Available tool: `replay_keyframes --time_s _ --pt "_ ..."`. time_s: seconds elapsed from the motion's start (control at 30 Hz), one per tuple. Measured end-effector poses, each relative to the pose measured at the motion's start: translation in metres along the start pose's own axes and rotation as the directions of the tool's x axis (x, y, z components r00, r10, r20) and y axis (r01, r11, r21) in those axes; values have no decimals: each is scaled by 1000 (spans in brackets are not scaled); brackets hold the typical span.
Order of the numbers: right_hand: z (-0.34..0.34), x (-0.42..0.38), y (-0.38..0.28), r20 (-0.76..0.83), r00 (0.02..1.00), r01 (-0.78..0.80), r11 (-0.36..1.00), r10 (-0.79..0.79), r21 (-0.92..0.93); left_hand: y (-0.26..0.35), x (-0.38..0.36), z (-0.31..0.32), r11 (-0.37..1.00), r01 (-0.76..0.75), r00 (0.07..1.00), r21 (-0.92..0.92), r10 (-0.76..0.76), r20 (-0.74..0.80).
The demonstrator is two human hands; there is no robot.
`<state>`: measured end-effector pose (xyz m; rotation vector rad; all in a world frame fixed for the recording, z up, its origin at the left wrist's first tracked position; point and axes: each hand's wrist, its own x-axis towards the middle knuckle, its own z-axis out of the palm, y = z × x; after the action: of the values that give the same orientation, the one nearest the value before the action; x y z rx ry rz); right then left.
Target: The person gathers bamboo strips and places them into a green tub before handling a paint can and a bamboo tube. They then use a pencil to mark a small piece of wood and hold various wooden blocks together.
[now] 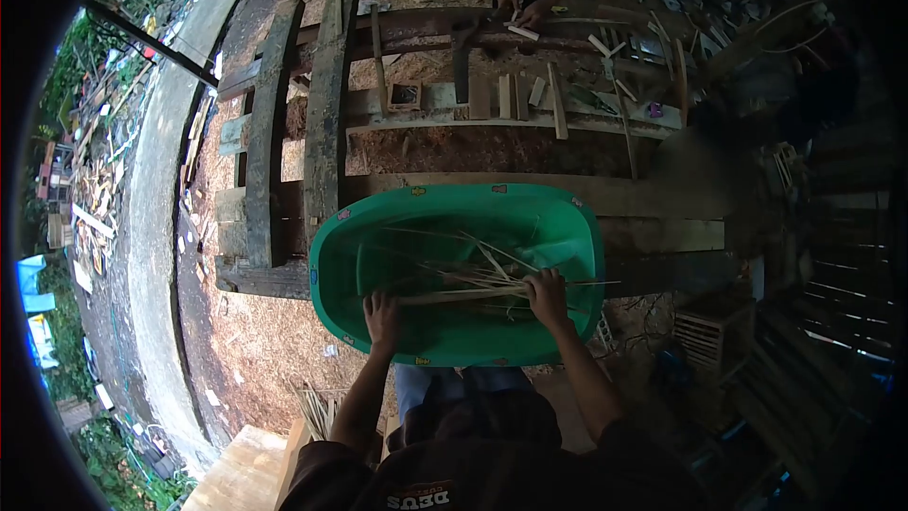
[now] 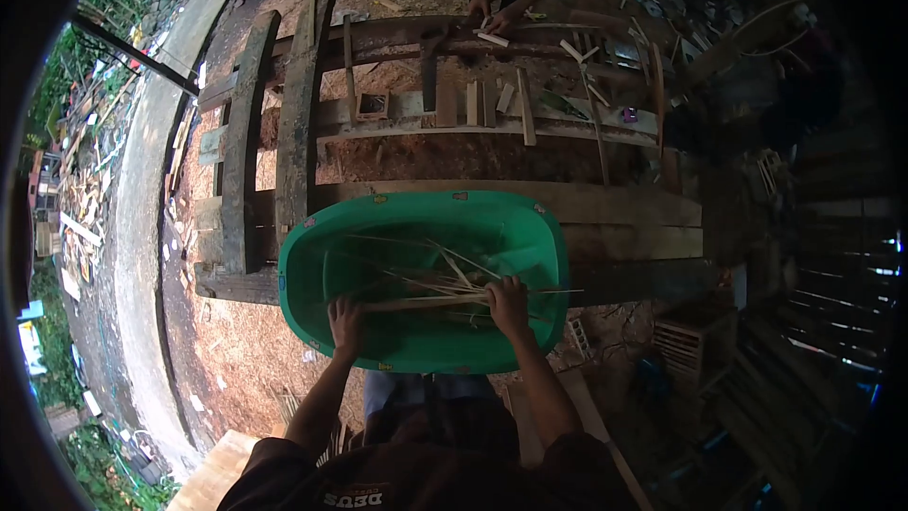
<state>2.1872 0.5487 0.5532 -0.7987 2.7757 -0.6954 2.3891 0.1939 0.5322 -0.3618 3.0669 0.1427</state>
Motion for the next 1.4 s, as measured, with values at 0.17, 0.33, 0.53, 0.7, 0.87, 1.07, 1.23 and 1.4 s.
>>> replay_keyframes --time_s 0.17,0.33,0.53,0.7,0.87,1.07,1.23,1.4 --pt "-1 -7 -8 43 999 -32 999 32 -3 3 6 -9 1000 11 1000 -29 -12 -27" --pt "-9 -4 -21 -87 996 3 1000 -5 -20 17 29 -27 992 105 936 75 -74 -343" --pt "-2 4 -21 -82 996 -32 999 32 5 -2 21 14 970 182 973 -158 -155 173" --pt "-3 9 -36 -83 996 -31 995 39 99 27 31 15 848 105 994 -519 -100 37" --pt "7 21 -51 -14 999 -37 998 38 49 11 30 -30 946 13 983 -324 -72 -171" --pt "12 5 -90 -153 984 -86 994 94 61 -14 2 -75 910 -29 998 -414 4 -61" --pt "14 -49 -124 -169 970 -143 971 176 193 0 1 -81 851 -206 976 -483 213 -42" --pt "5 -117 -169 -294 857 -379 904 424 198 37 18 -92 705 -461 852 -538 521 -47"
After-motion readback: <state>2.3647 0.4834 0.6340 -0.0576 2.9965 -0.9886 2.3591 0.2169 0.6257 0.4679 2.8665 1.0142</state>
